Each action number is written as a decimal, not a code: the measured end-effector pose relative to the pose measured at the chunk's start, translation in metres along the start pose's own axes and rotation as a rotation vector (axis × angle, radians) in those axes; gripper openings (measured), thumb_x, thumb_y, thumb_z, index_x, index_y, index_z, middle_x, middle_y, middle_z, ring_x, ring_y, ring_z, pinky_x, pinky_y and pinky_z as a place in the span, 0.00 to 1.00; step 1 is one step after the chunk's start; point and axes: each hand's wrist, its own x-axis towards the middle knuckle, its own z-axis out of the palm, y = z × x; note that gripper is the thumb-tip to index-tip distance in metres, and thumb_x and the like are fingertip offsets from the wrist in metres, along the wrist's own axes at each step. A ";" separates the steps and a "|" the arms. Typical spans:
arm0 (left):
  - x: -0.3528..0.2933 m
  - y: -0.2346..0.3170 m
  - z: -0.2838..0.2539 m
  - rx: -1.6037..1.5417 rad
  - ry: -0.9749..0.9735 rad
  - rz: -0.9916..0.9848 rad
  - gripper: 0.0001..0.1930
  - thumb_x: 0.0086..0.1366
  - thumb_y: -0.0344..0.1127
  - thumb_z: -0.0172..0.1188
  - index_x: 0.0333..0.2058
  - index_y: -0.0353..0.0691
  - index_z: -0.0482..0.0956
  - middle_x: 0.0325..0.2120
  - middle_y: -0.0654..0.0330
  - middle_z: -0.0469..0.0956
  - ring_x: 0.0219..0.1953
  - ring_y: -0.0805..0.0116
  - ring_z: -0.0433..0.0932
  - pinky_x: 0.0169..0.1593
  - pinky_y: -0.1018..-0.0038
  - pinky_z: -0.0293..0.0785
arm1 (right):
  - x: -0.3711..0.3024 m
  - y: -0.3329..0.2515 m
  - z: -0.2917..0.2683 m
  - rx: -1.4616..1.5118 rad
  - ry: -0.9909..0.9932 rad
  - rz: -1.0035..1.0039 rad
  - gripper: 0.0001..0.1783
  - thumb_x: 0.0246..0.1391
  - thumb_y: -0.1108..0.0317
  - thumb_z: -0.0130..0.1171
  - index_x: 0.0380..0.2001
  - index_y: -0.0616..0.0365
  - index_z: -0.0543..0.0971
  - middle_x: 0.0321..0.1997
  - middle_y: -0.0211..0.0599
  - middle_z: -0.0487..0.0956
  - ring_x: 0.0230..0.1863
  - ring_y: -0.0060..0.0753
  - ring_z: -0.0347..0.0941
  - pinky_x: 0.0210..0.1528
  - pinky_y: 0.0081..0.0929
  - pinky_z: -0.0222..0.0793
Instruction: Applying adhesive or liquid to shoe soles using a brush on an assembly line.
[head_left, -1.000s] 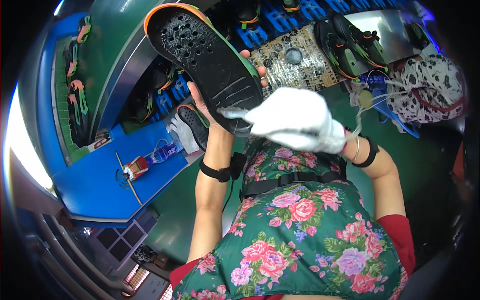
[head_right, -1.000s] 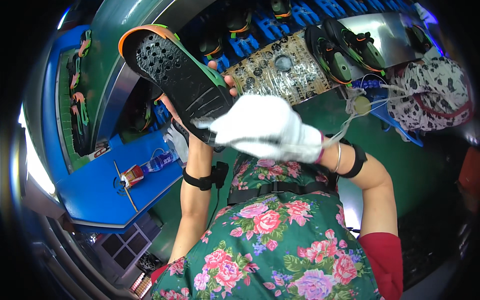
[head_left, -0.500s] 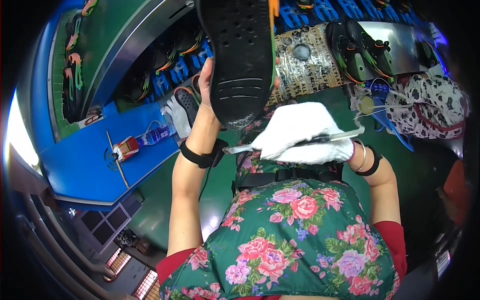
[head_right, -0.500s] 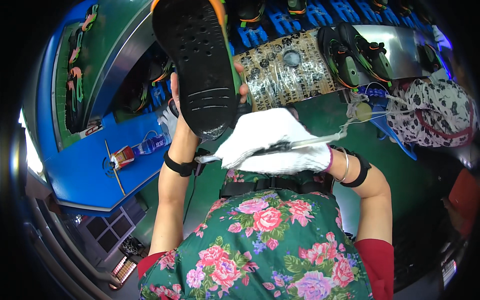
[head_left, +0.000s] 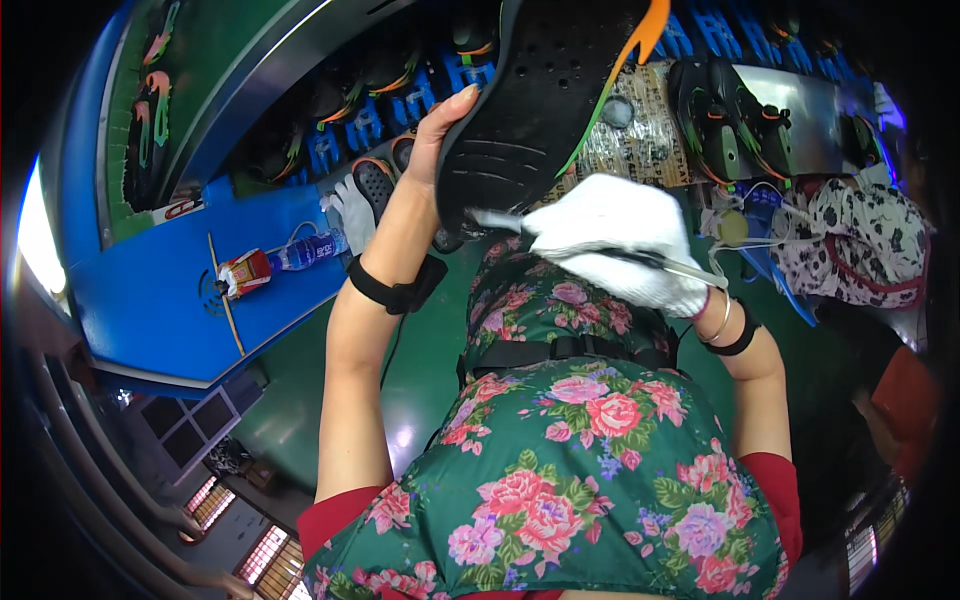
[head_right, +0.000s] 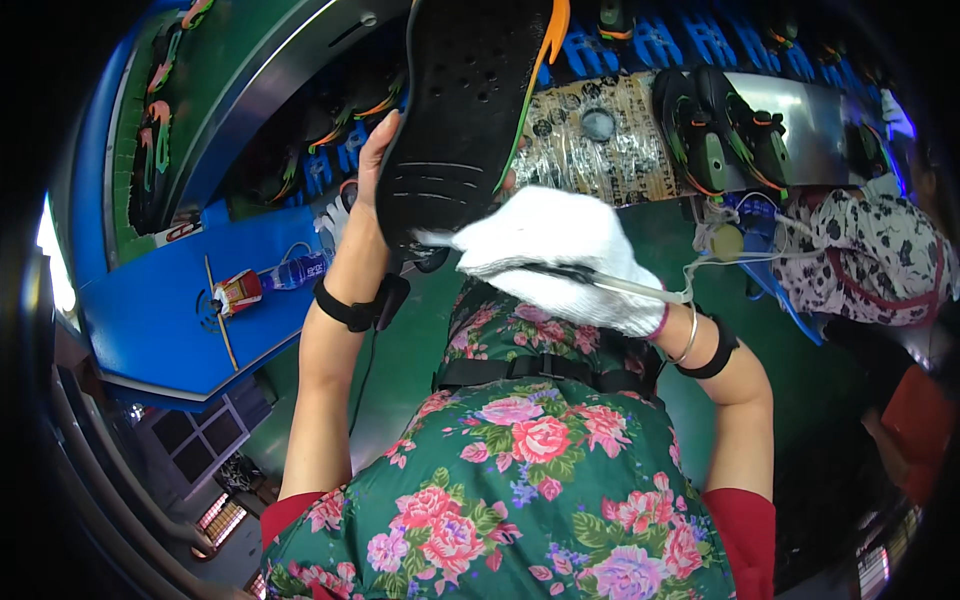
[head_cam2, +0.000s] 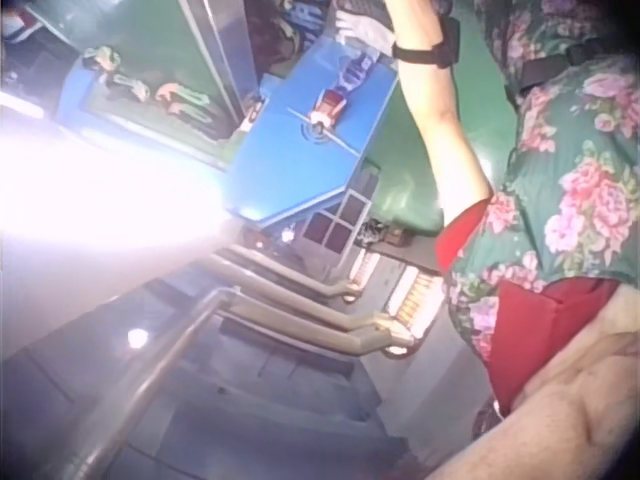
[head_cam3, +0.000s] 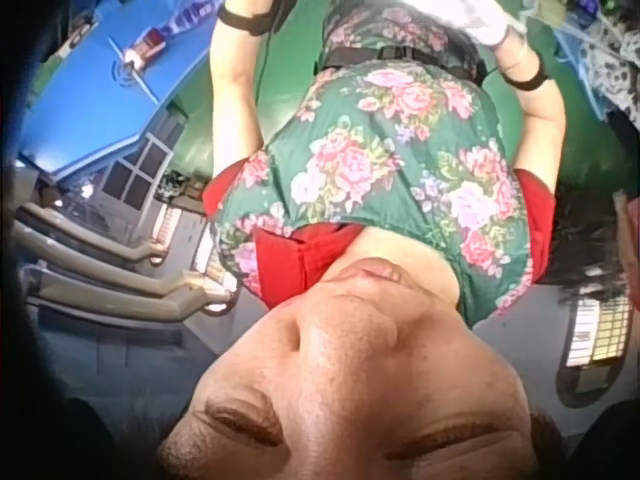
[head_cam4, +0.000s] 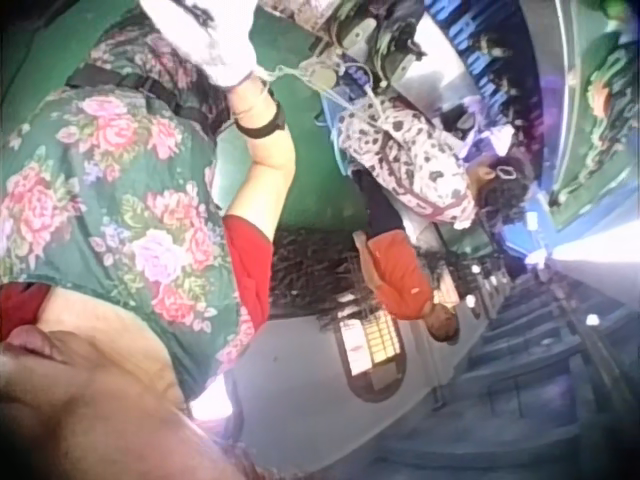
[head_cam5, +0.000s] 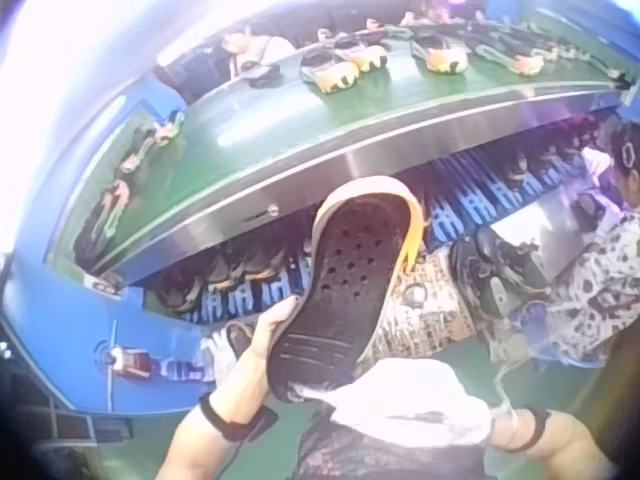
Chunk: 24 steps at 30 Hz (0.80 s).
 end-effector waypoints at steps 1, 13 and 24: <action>0.000 -0.002 0.004 -0.161 -0.016 0.011 0.42 0.71 0.63 0.48 0.71 0.36 0.59 0.65 0.33 0.65 0.61 0.34 0.74 0.61 0.42 0.75 | -0.002 0.006 0.003 0.045 -0.030 0.071 0.08 0.50 0.74 0.71 0.36 0.56 0.89 0.41 0.37 0.88 0.42 0.36 0.85 0.46 0.30 0.80; -0.036 -0.062 0.036 -0.358 -0.279 0.167 0.40 0.75 0.64 0.40 0.69 0.35 0.63 0.60 0.43 0.75 0.58 0.46 0.79 0.63 0.49 0.75 | 0.058 -0.003 -0.031 -0.764 0.156 -0.288 0.18 0.45 0.77 0.71 0.42 0.51 0.88 0.44 0.39 0.88 0.41 0.41 0.84 0.43 0.33 0.78; -0.123 0.119 0.000 -0.253 -0.559 0.665 0.63 0.55 0.73 0.65 0.72 0.28 0.49 0.65 0.26 0.56 0.66 0.29 0.64 0.60 0.44 0.78 | 0.028 0.001 -0.017 0.552 0.476 0.421 0.14 0.51 0.81 0.64 0.43 0.70 0.85 0.47 0.50 0.86 0.43 0.34 0.83 0.46 0.28 0.79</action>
